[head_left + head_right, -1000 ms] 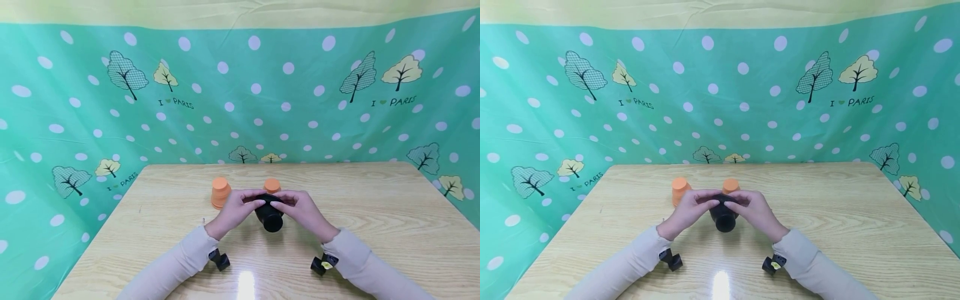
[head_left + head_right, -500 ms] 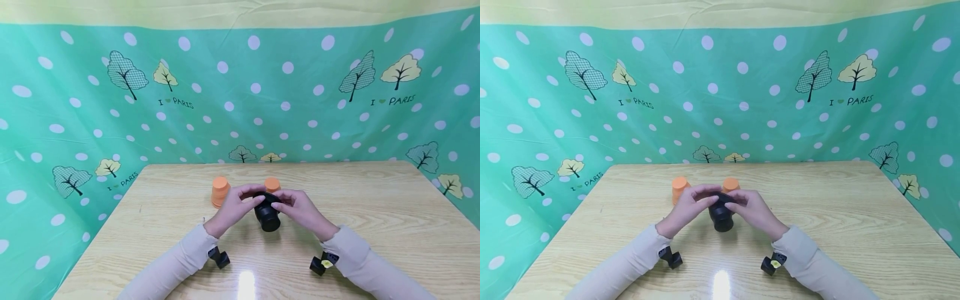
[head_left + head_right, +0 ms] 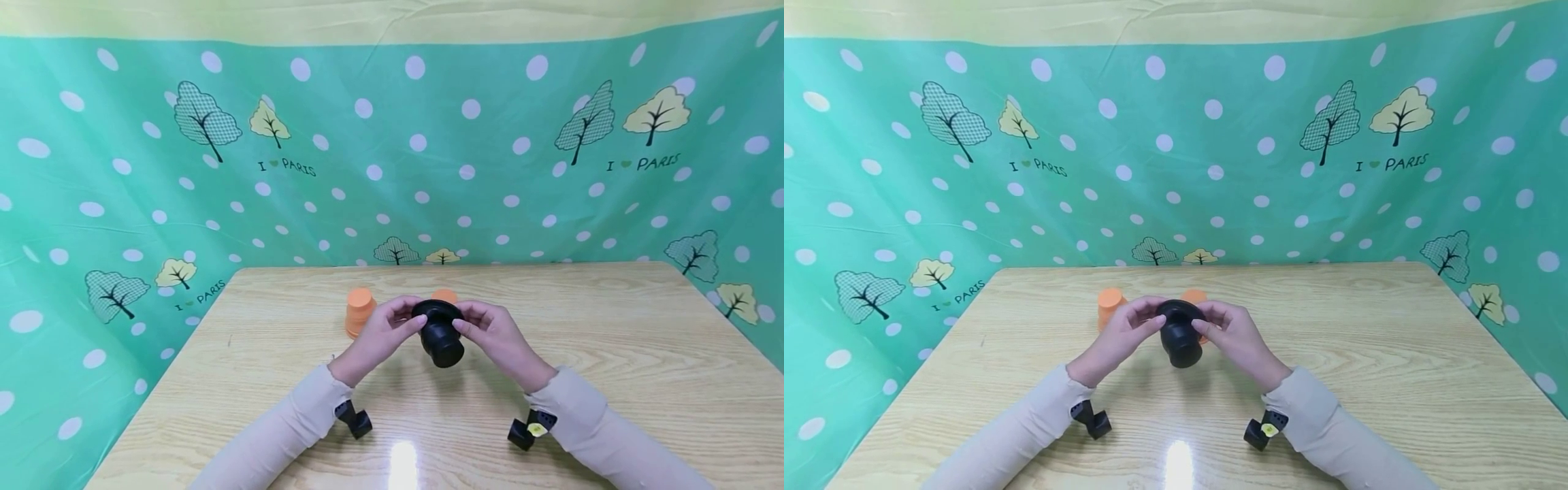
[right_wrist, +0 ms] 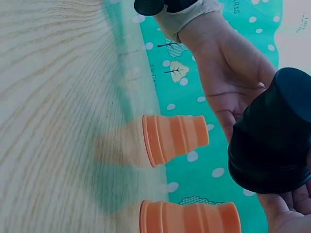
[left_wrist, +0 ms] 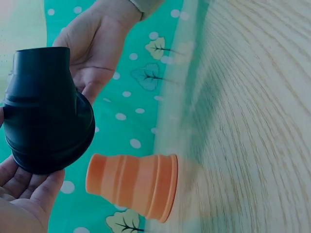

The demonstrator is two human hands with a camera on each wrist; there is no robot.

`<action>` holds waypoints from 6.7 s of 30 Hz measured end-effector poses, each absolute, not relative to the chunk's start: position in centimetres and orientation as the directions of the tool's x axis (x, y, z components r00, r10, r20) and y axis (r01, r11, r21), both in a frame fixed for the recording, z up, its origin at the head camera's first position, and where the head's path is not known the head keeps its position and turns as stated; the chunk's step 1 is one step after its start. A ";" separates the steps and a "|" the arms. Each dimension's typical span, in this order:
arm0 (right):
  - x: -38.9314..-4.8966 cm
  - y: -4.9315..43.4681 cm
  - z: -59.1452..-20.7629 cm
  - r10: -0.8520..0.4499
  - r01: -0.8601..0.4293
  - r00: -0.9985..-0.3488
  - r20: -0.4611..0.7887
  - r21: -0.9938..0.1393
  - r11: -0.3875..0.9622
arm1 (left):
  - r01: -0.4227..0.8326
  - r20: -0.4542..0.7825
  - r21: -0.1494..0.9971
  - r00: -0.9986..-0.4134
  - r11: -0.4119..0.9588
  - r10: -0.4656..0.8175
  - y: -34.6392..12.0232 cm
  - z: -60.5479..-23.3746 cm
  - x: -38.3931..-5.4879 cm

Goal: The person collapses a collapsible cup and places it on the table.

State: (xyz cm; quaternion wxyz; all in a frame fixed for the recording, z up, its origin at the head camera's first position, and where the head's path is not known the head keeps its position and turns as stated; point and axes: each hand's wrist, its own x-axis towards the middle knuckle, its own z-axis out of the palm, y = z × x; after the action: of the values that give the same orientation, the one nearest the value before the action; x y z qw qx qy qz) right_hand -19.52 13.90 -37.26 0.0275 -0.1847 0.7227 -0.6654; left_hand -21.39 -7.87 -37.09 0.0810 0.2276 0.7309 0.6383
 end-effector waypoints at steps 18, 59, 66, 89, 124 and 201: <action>-19.5 13.9 -37.3 -0.324 -0.224 -0.922 0.214 -0.975 -0.005 | 0.278 0.248 0.958 -0.927 0.073 0.280 -7.5 -37.7 -21.8; -20.0 12.9 -37.0 -0.312 -0.248 -0.928 0.203 -0.963 0.110 | 0.292 0.238 0.953 -0.886 0.080 0.398 -8.1 -37.3 -21.7; -20.1 13.0 -36.9 -0.259 -0.168 -0.951 0.168 -0.986 -0.020 | 0.250 0.208 0.966 -0.892 0.057 0.401 -8.2 -37.4 -21.6; -19.9 12.8 -37.2 -0.237 -0.199 -0.948 0.212 -0.977 -0.077 | 0.308 0.274 0.950 -0.902 0.052 0.333 -7.2 -37.1 -21.6; -19.9 12.8 -36.8 -0.369 -0.281 -0.911 0.186 -0.933 0.224 | 0.414 0.284 0.887 -0.840 0.206 0.463 -7.5 -37.0 -21.4; -20.0 13.7 -36.5 -0.313 -0.266 -0.917 0.247 -0.964 0.019 | 0.326 0.232 0.930 -0.878 0.168 0.419 -7.8 -35.9 -20.8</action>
State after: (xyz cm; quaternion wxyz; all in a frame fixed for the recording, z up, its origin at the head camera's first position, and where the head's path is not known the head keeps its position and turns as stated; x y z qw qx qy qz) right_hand -20.00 13.72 -36.49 0.0176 -0.2027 0.7135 -0.6705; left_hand -20.83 -7.81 -35.92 0.0390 0.2440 0.7633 0.5969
